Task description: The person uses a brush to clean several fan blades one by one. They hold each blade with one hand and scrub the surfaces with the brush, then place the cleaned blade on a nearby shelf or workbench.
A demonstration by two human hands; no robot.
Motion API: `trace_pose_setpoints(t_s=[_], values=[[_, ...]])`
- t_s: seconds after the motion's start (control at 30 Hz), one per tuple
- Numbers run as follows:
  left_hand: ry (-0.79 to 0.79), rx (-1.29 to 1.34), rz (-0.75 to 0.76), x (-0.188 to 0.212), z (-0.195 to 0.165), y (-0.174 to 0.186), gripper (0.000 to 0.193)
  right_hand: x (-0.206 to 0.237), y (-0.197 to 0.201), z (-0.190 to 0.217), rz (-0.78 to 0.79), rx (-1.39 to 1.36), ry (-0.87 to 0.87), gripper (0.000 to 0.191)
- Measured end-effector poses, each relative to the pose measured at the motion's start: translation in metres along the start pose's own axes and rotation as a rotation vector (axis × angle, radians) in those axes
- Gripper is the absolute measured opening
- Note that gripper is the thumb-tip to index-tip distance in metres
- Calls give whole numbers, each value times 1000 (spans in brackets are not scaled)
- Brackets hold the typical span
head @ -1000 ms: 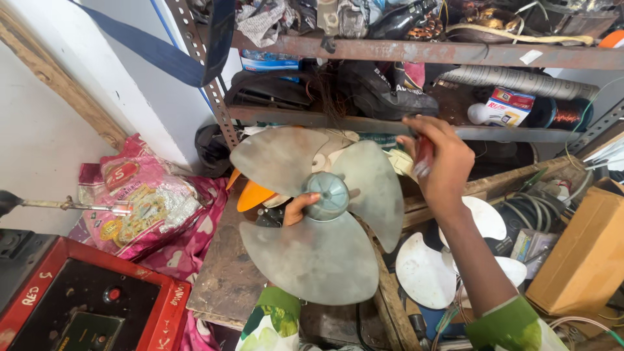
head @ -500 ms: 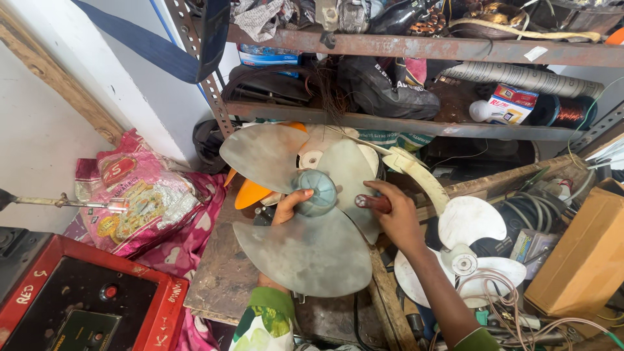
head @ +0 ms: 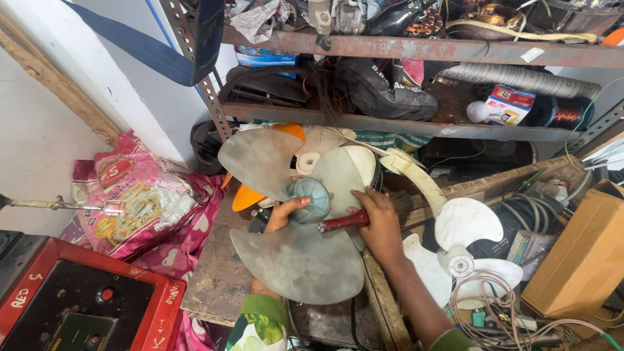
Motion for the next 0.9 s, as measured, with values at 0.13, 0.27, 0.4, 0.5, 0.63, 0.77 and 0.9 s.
trace_pose_setpoints(t_s=[0.13,0.27,0.4,0.5,0.63,0.77,0.9], values=[[-55,-51,-33,19,-5,-8,59,9,-9,6,-82,6,-14,36],[3,-118,9,18,-9,-6,59,13,-12,6,-90,29,1,35],[-5,-60,29,13,-5,3,61,14,-13,4,-75,42,5,34],[10,-61,43,10,-3,8,62,12,-14,1,-67,47,-2,35],[20,-48,22,0,-1,8,63,6,-13,-3,-51,45,-4,35],[58,-33,16,-3,-1,6,64,2,-12,-5,-34,43,-20,36],[29,-46,21,-1,-4,8,65,3,-11,-2,-37,53,-8,36]])
Point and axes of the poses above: each hand's wrist, its own x-axis away from the middle knuckle, its own y-axis out of the back of the hand, z = x × y, the point moved 2 cm from there along -x, towards the middle knuckle, and after that the axes turned 8 degrees about x, right-handed, at the moved point
